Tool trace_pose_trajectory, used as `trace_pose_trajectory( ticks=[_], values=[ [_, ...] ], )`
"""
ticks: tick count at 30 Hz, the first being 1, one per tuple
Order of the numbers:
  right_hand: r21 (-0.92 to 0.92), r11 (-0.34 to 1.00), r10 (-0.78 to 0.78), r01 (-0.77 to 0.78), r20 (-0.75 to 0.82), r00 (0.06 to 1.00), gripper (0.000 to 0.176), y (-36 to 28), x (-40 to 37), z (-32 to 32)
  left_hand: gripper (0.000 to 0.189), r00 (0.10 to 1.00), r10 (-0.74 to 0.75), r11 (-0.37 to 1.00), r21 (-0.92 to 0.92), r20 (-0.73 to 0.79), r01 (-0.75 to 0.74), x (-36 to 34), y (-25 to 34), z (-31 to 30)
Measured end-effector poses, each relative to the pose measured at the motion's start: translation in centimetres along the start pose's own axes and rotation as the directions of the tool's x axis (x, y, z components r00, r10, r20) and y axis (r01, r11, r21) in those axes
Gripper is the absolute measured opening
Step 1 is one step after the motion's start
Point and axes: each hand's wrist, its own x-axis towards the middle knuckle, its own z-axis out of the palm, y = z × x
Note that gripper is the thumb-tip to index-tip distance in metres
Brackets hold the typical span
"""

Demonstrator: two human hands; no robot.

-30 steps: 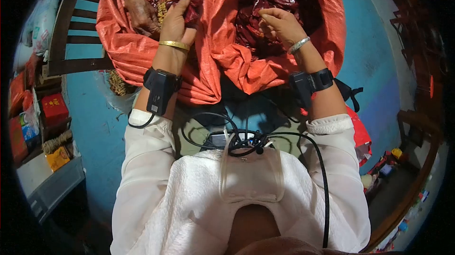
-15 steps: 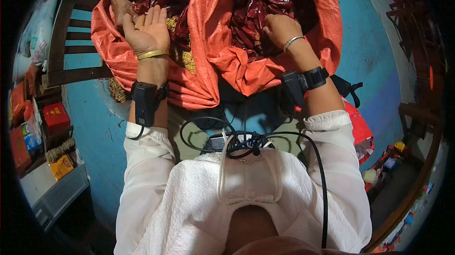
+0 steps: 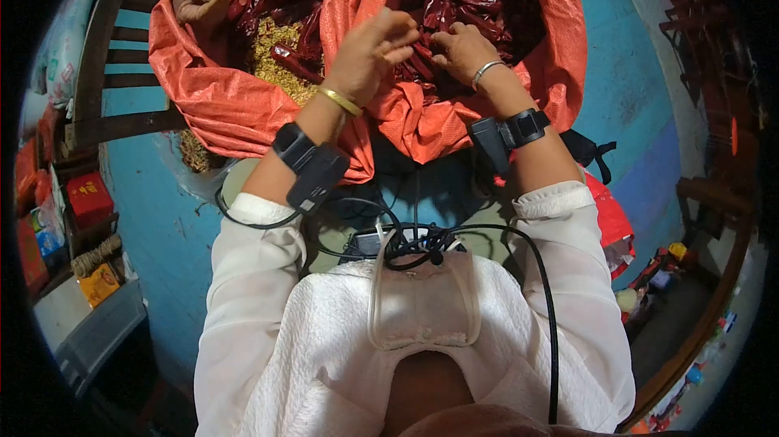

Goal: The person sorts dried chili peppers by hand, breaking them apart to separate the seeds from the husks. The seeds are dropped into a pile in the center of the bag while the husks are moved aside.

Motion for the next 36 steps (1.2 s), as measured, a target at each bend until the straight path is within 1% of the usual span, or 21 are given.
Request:
trace_pose_trajectory(
  ticks=[1, 3, 6, 7, 8, 10, 12, 13, 14, 15, 16, 19, 20, 22, 24, 26, 30, 32, 33, 34, 36],
  values=[
    [-0.042, 0.999, 0.013, -0.012, 0.027, 1.000, 0.032, -0.3, 0.0, -0.3, 0.047, 1.000, 0.002, 1.000, -0.003, -0.001, -0.002, 0.4, -0.8, 0.1],
    [-0.085, 0.996, 0.028, -0.024, 0.055, 0.998, 0.031, -0.3, 0.0, -0.8, 0.045, 0.975, -0.222, 0.960, 0.171, -0.024, 0.223, 1.2, -2.2, -0.1],
    [-0.033, 0.991, 0.132, -0.131, 0.040, 0.990, 0.027, 0.3, 0.3, -1.2, 0.048, 0.974, -0.158, 0.931, 0.302, -0.164, 0.202, 2.2, -3.3, -1.1],
    [-0.039, 0.986, 0.160, -0.159, 0.016, 0.987, 0.025, 0.9, 0.5, -1.0, 0.055, 0.987, -0.074, 0.947, 0.301, -0.144, 0.115, 2.9, -3.2, -2.0],
    [-0.044, 0.981, 0.189, -0.190, -0.008, 0.982, 0.023, 1.5, 0.6, -0.7, 0.046, 0.962, -0.021, 0.953, 0.284, -0.271, 0.101, 3.4, -3.5, -2.5],
    [-0.028, 0.981, 0.192, -0.194, -0.072, 0.979, 0.018, 2.5, 0.5, -0.3, 0.027, 0.934, 0.040, 0.969, 0.241, -0.354, 0.049, 3.1, -1.7, -2.1],
    [0.067, 0.980, 0.194, -0.187, -0.121, 0.973, 0.016, 2.7, 0.1, -1.0, 0.014, 0.965, -0.039, 0.994, 0.084, -0.261, 0.063, 3.4, -1.2, -3.8],
    [0.068, 0.980, 0.196, -0.189, -0.121, 0.973, 0.016, 2.7, -0.1, -1.4, 0.014, 0.947, -0.026, 0.993, 0.099, -0.321, 0.061, 3.6, -1.3, -3.8],
    [0.201, 0.959, 0.231, -0.197, -0.159, 0.960, 0.015, 2.5, -0.4, -1.9, 0.014, 0.925, -0.012, 0.992, 0.115, -0.379, 0.060, 3.8, -1.4, -4.0],
    [0.332, 0.923, 0.269, -0.195, -0.192, 0.944, 0.015, 2.1, -0.6, -2.2, 0.014, 0.925, -0.012, 0.992, 0.115, -0.379, 0.060, 3.9, -1.4, -4.0],
    [0.333, 0.922, 0.269, -0.196, -0.192, 0.944, 0.015, 1.9, -0.7, -2.3, 0.016, 0.942, -0.001, 0.990, 0.131, -0.335, 0.048, 3.9, -1.4, -4.2],
    [0.715, 0.697, 0.126, 0.055, -0.197, 0.972, 0.015, 0.7, -0.8, -2.2, 0.019, 0.964, -0.019, 0.989, 0.137, -0.264, 0.057, 3.6, -1.5, -2.8],
    [0.903, 0.418, 0.150, -0.103, 0.043, 0.988, 0.013, 0.1, -1.2, -2.2, 0.022, 0.971, -0.045, 0.989, 0.128, -0.235, 0.077, 3.4, -1.5, -2.3],
    [0.920, 0.384, 0.129, -0.073, 0.025, 0.991, 0.012, -1.2, -1.3, -1.3, 0.027, 0.986, -0.159, 0.986, 0.035, -0.055, 0.161, 3.2, -2.8, -2.6],
    [0.914, 0.405, 0.063, 0.026, -0.057, 0.996, 0.011, -2.2, -1.1, 0.3, 0.023, 0.988, -0.155, 0.987, 0.041, 0.001, 0.155, 2.8, -3.8, -2.0],
    [0.965, 0.261, 0.044, -0.016, 0.005, 0.999, 0.011, -3.0, -1.3, 0.8, 0.019, 0.985, -0.170, 0.984, 0.055, -0.012, 0.171, 2.3, -4.0, -1.7],
    [0.936, 0.347, 0.009, -0.057, 0.057, 0.998, 0.013, -2.0, 0.3, 0.0, 0.017, 0.978, -0.131, 0.990, -0.065, -0.165, 0.121, 2.3, -3.7, -1.7],
    [0.646, 0.762, 0.086, 0.048, -0.174, 0.981, 0.013, -0.3, 1.9, 0.2, 0.015, 0.973, -0.084, 0.991, -0.120, -0.215, 0.059, 2.5, -3.6, -1.8],
    [0.485, 0.873, 0.157, -0.049, -0.185, 0.970, 0.018, -0.3, 1.9, -0.8, 0.014, 0.964, -0.107, 0.989, -0.123, -0.243, 0.079, 2.1, -2.9, -1.1],
    [0.485, 0.873, 0.158, -0.048, -0.188, 0.969, 0.018, -0.2, 2.3, -0.7, 0.014, 0.965, -0.106, 0.990, -0.121, -0.241, 0.078, 2.2, -2.8, -1.2],
    [0.067, 0.995, -0.032, 0.069, -0.448, 0.894, 0.025, -0.4, 3.1, 0.2, 0.014, 0.971, -0.108, 0.992, -0.095, -0.214, 0.089, 2.2, -3.1, -1.6]
  ],
)
